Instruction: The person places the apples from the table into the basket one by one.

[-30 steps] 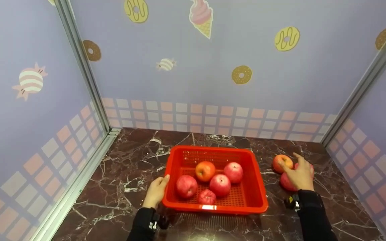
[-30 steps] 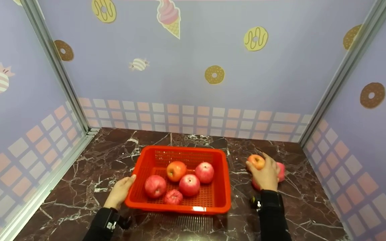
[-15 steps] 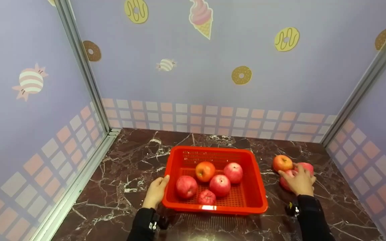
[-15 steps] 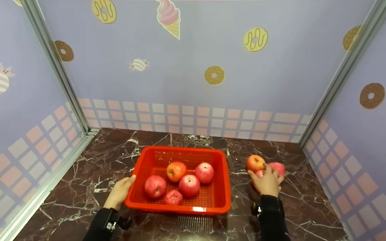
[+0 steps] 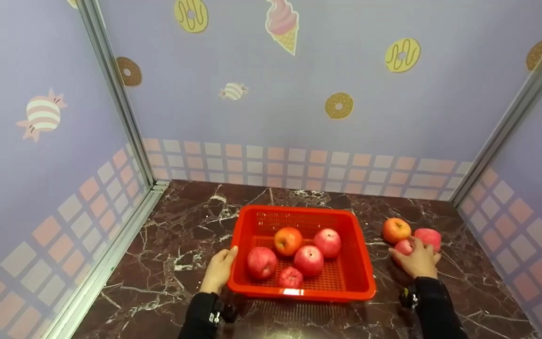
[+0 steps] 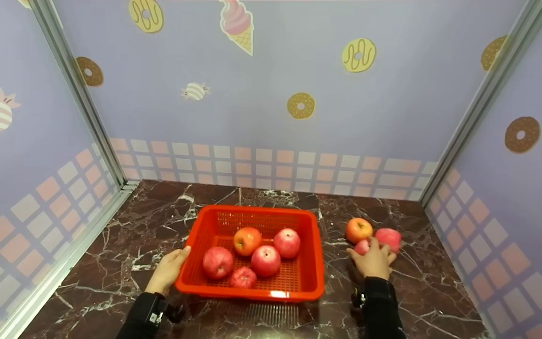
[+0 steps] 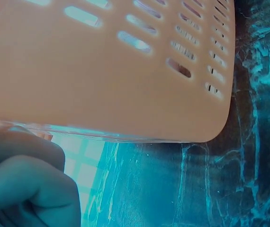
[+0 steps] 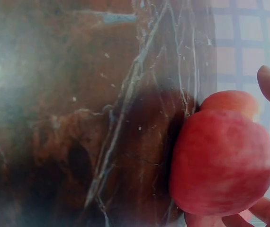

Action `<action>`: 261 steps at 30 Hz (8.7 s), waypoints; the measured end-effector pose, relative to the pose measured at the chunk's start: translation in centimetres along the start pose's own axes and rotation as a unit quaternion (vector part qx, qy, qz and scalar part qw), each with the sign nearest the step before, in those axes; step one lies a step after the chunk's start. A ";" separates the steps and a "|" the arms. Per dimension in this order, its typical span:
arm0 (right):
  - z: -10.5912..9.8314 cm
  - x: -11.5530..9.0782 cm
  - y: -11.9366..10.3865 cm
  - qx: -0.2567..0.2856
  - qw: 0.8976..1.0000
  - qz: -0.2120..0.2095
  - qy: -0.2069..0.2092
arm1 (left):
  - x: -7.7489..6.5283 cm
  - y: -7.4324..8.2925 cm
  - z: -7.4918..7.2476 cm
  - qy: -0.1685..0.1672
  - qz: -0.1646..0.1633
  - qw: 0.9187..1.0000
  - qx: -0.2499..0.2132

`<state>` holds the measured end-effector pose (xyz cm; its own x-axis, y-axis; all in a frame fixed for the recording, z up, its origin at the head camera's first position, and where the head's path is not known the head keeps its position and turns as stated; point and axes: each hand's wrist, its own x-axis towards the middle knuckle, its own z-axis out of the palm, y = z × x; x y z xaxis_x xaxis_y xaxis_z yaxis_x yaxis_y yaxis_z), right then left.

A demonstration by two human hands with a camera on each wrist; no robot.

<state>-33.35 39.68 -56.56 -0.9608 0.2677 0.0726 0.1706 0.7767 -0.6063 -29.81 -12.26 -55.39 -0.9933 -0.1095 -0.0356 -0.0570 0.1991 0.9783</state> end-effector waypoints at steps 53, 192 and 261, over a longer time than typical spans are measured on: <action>1.4 -0.8 1.1 0.003 0.999 -0.004 0.035 | 0.0 -0.2 -0.1 -0.006 0.000 1.000 -0.003; 6.3 -6.9 -14.0 -0.111 0.898 -0.375 -0.202 | 0.1 -0.4 0.0 -0.002 0.000 1.000 -0.014; -0.9 -2.1 -6.3 0.092 0.968 -0.232 0.024 | 0.3 -0.6 -0.1 0.002 0.002 1.000 -0.001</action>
<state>-32.25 34.73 -52.22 -0.9131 -0.0559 0.4038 -0.3221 0.7060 -0.6307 -30.04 -12.48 -55.96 -0.9931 -0.1133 -0.0310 -0.0532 0.1983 0.9787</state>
